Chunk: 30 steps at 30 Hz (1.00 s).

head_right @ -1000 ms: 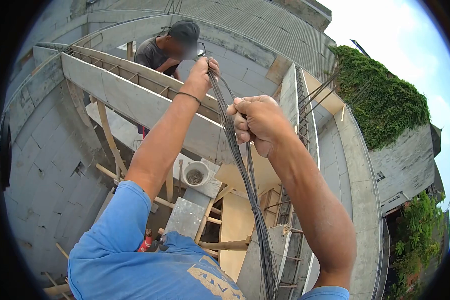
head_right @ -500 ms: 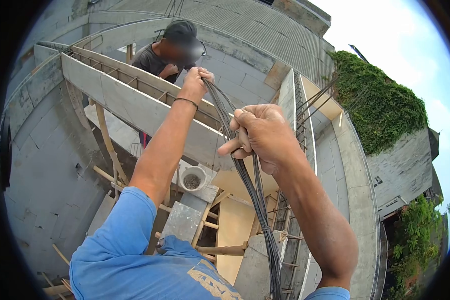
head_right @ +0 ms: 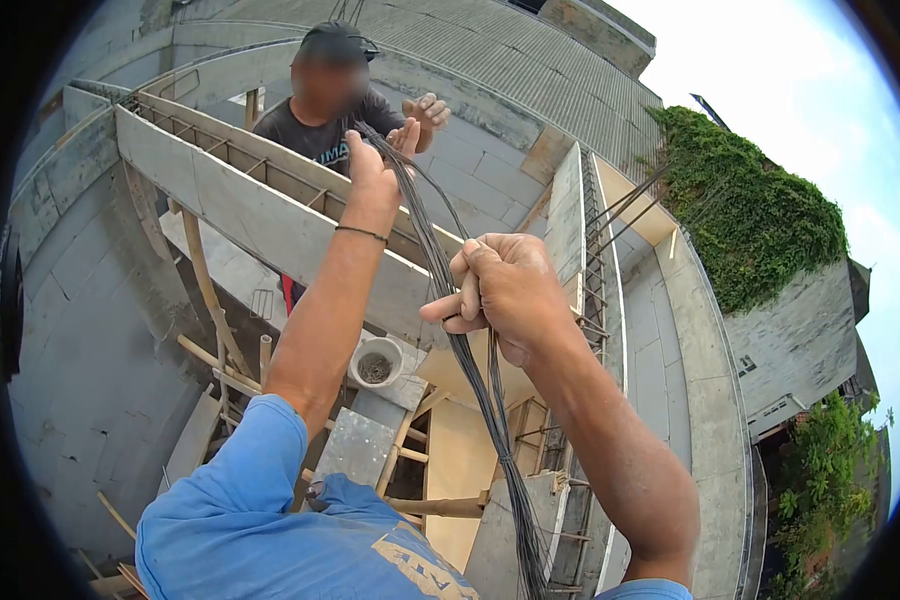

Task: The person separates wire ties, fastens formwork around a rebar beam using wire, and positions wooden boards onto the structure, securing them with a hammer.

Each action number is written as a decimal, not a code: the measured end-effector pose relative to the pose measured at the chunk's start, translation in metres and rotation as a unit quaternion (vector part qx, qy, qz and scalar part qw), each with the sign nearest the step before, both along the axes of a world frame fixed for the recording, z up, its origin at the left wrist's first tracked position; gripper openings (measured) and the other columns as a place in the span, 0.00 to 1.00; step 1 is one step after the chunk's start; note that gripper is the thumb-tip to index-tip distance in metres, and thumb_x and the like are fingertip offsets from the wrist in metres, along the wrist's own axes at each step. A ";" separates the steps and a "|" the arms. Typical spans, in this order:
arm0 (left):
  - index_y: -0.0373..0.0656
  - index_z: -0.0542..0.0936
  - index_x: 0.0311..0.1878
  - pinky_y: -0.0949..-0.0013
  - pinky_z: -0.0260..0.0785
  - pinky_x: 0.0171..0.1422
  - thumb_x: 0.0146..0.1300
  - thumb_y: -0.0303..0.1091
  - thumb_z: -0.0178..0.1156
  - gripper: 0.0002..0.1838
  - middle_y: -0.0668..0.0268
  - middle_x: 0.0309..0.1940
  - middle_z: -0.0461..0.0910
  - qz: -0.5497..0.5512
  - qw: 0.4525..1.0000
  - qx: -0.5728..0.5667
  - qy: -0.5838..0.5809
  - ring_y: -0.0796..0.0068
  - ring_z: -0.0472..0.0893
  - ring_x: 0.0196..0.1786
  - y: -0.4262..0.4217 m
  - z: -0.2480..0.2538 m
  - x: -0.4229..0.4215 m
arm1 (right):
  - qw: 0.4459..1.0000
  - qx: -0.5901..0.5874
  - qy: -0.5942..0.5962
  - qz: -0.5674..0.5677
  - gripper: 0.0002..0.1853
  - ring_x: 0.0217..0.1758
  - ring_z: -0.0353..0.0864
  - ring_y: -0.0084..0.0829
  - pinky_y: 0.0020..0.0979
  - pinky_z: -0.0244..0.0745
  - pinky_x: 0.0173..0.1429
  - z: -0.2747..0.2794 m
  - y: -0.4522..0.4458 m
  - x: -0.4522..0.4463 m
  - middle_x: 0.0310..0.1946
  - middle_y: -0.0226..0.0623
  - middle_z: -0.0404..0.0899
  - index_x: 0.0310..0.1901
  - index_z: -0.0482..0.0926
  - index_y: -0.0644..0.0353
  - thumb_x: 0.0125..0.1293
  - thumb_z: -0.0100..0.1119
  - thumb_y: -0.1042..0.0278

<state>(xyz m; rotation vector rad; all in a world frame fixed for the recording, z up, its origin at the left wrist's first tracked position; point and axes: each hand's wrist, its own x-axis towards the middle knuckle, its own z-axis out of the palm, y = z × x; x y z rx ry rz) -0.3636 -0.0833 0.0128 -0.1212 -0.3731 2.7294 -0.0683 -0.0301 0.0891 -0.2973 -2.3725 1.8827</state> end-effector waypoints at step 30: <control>0.43 0.70 0.40 0.74 0.56 0.19 0.74 0.31 0.40 0.09 0.72 0.20 0.68 -0.054 0.934 -0.353 -0.028 0.79 0.64 0.17 0.053 -0.083 0.038 | 0.990 0.038 0.138 0.013 0.15 0.15 0.76 0.26 0.25 0.73 0.27 0.029 0.007 0.071 0.12 0.32 0.71 0.34 0.77 0.65 0.81 0.50 0.67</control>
